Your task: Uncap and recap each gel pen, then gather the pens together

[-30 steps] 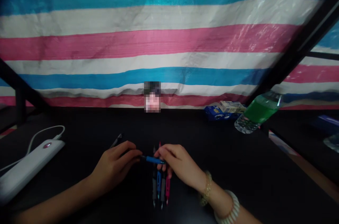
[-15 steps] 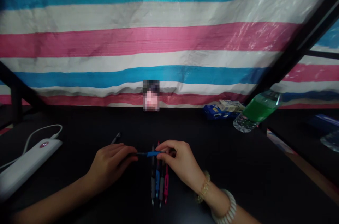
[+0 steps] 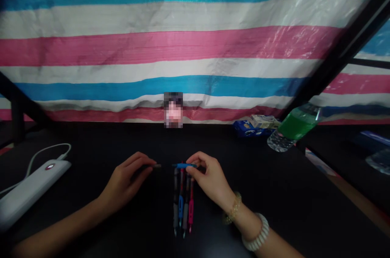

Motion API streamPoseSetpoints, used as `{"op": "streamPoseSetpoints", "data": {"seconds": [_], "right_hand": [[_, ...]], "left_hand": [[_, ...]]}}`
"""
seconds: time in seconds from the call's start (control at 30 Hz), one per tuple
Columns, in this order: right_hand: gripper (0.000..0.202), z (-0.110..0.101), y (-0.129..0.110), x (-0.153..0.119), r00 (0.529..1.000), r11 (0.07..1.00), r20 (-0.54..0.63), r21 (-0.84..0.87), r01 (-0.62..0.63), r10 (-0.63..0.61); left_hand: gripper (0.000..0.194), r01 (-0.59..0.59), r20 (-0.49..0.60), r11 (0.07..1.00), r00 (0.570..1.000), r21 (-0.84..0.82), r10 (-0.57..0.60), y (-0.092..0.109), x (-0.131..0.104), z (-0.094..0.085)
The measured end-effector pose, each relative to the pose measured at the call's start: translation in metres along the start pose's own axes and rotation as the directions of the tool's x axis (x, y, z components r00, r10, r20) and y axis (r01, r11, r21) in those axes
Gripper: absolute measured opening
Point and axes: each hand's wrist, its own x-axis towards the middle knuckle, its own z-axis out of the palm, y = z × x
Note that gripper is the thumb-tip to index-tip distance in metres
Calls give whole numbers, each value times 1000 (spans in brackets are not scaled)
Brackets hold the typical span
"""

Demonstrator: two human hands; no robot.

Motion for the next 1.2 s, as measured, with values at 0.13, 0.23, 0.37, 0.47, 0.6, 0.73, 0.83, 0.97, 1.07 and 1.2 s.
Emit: {"op": "streamPoseSetpoints", "data": {"seconds": [0.13, 0.23, 0.37, 0.47, 0.6, 0.73, 0.83, 0.97, 1.07, 1.2], "right_hand": [[18, -1, 2, 0, 996, 989, -64, 138, -52, 62], [18, -1, 1, 0, 988, 944, -73, 313, -106, 135], [19, -1, 1, 1, 975, 874, -82, 464, -146, 207], [17, -2, 2, 2, 965, 831, -91, 532, -162, 246], [16, -2, 5, 4, 949, 790, -124, 590, -164, 290], [15, -3, 8, 5, 945, 778, -138, 609, -154, 296], [15, -4, 9, 5, 945, 775, -142, 614, -151, 296], [16, -3, 9, 4, 941, 776, -170, 618, -128, 291], [16, -2, 8, 4, 941, 777, -181, 619, -116, 285], [14, -2, 6, 2, 946, 777, -176, 621, -108, 272]], "left_hand": [[18, 51, -72, 995, 996, -91, -58, 2, 3, -3], [12, 158, -109, 967, 977, -199, -182, 1, 4, -4], [10, 269, -86, 863, 938, -428, -335, -2, 5, -2], [13, 303, -63, 790, 917, -533, -395, -2, 7, 0], [15, 338, -37, 720, 892, -607, -450, -2, 7, 0], [15, 343, -16, 673, 885, -655, -466, -4, 6, 1], [15, 346, -6, 649, 880, -678, -476, -7, 6, 3], [17, 384, -10, 627, 848, -678, -530, -7, 5, 3], [19, 389, -9, 611, 839, -689, -544, -6, 5, 3], [18, 381, -8, 624, 850, -683, -528, -6, 6, 3]]}}
